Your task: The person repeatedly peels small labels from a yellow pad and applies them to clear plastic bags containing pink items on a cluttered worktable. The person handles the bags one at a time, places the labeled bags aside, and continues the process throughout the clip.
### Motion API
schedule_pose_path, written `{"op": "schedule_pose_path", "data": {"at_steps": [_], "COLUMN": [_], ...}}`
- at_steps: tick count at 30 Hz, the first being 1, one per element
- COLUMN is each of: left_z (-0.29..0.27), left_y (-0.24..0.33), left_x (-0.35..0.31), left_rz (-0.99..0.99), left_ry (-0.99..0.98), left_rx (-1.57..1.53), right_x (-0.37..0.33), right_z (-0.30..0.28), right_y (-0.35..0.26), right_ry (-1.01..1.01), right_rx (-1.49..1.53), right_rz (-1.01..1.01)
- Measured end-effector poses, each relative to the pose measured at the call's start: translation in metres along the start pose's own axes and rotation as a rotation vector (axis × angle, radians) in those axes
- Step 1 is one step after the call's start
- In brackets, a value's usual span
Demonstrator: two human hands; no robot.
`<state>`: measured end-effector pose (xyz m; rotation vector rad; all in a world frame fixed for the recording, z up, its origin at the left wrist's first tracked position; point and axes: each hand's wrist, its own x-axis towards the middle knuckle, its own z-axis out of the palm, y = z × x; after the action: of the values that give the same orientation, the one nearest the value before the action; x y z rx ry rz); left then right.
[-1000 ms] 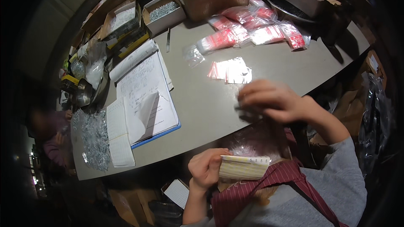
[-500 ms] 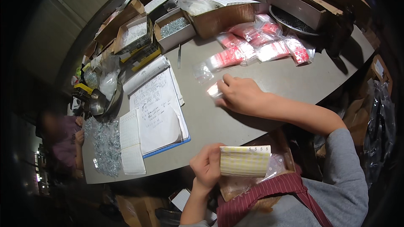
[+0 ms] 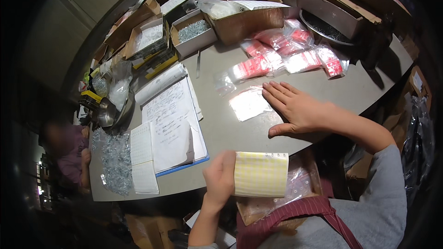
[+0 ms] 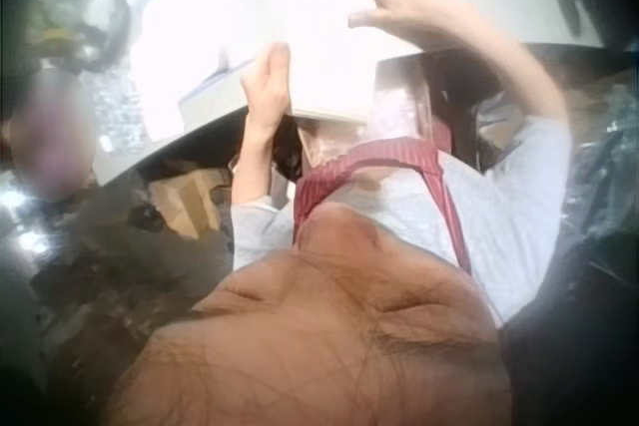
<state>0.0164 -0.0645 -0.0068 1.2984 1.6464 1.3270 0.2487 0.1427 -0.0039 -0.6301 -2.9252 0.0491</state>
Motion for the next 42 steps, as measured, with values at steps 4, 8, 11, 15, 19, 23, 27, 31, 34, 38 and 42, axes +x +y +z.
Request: {"op": "schedule_pose_path", "data": {"at_steps": [4,8,11,15,19,23,27,31,34,38,42], "left_z": [0.009,0.026,0.036,0.035,0.033,0.024,0.018,0.017,0.017,0.019,0.026], "left_y": [0.015,0.012,0.016,0.013,0.024,0.025,0.034,0.037,0.037,0.027,0.011], "left_x": [0.017,0.029,0.037,0.038,0.038,0.043,0.052,0.062,0.074,0.09,0.094], "left_rz": [0.033,0.096,0.106,0.017,-0.118,-0.156,-0.266,-0.45,-0.481,-0.339,-0.097], "left_ry": [0.013,0.062,0.008,-0.154,-0.325,-0.434,-0.505,-0.526,-0.559,-0.662,-0.54], "left_rx": [0.099,0.097,0.105,-0.077,-0.322,-0.347,-0.414,-0.591,-0.577,-0.365,-0.164], "right_x": [-0.01,-0.015,-0.013,-0.003,0.0,0.002,0.002,0.002,0.002,0.004,0.001], "right_z": [-0.013,-0.017,-0.028,-0.023,-0.021,-0.028,-0.024,-0.012,-0.008,-0.003,0.001], "right_y": [0.001,-0.021,-0.046,-0.048,-0.05,-0.059,-0.061,-0.057,-0.052,-0.044,-0.042], "right_ry": [-0.066,0.225,0.316,0.302,0.356,0.334,0.384,0.493,0.499,0.477,0.378], "right_rx": [0.188,0.648,0.635,0.58,0.457,0.333,0.307,0.234,0.252,0.434,0.696], "right_rz": [0.117,0.064,-0.049,-0.044,-0.089,-0.131,-0.14,-0.207,-0.152,-0.048,0.116]}}
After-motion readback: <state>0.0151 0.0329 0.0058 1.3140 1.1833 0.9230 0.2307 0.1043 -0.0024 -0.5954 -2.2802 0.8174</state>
